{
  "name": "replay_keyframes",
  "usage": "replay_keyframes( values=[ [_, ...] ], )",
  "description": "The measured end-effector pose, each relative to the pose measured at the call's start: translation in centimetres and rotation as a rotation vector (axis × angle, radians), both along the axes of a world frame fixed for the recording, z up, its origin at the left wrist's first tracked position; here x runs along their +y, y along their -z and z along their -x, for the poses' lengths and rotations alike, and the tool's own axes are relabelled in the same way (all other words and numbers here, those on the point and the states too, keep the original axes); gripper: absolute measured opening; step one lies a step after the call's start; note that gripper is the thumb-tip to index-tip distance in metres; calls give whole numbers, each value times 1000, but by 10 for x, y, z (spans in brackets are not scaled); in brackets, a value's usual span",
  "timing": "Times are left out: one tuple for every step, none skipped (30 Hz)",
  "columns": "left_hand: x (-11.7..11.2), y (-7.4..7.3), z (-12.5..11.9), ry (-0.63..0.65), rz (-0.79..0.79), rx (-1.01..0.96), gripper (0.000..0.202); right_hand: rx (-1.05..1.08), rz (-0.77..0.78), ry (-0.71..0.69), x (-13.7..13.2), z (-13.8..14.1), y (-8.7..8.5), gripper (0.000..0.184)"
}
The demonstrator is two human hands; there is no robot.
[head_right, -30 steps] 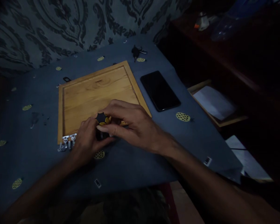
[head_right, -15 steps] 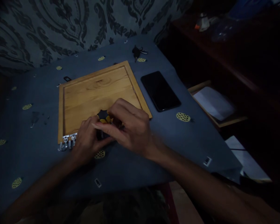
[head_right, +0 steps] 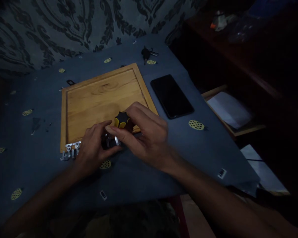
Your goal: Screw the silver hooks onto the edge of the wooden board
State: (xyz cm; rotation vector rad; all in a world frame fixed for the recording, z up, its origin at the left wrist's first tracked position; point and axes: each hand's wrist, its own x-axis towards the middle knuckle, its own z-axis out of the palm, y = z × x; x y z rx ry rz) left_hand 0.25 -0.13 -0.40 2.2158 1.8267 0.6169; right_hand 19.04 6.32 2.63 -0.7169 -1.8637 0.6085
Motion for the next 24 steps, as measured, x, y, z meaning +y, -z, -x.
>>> replay_keyframes(
  values=[
    [0,0,0,-2,0,1,72,-3,1,-3,0,0,0,14],
    [0,0,0,-2,4,1,72,-9,3,-1,0,1,0,14],
    [0,0,0,-4,9,1,71,-14,2,2,0,1,0,14],
    [0,-1,0,-6,13,0,71,-19,-2,3,0,1,0,14],
    [0,-1,0,-8,18,0,71,-24,-9,5,1,1,0,14],
    [0,-1,0,-8,21,-1,71,-27,-20,6,1,1,0,15],
    [0,-1,0,-6,21,-1,71,-34,-31,6,1,1,1,16],
    [0,-1,-1,-4,18,0,70,-43,-38,5,1,1,1,16],
    [-1,-1,-1,-1,14,2,70,-52,-42,0,2,1,1,16],
    [-1,-1,-1,2,11,3,69,-63,-38,-4,2,1,1,15],
    [-1,-1,-1,7,4,2,69,-68,-35,-13,2,1,1,15],
    [-1,-1,-1,11,-3,0,68,-74,-33,-28,2,1,1,14],
    [-1,-1,-1,13,-8,-3,68,-80,-28,-46,2,1,0,13],
    [-1,-1,-1,15,-10,-5,68,-81,-24,-62,2,2,-2,13],
    [-1,-1,0,15,-9,-5,66,-87,-12,-80,2,2,-3,13],
    [-1,-1,0,14,-6,-2,64,-97,7,-101,2,2,-5,12],
    [-1,-1,0,14,-5,3,62,-106,31,-126,2,2,-7,11],
    [0,0,0,15,-7,9,61,-118,62,-154,3,2,-10,10],
    [0,0,0,16,-17,16,59,-127,91,-192,4,1,-12,10],
    [0,0,0,17,-30,22,58,-138,112,-238,5,0,-14,12],
    [0,0,0,19,-43,27,58,-150,127,-284,7,-2,-15,16],
    [0,0,0,21,-51,30,59,-159,133,-326,9,-3,-16,18],
    [0,1,0,23,-55,32,61,-165,132,-356,11,-5,-17,19],
    [0,1,0,23,-55,32,63,-167,123,-372,13,-6,-17,17]
  ],
)
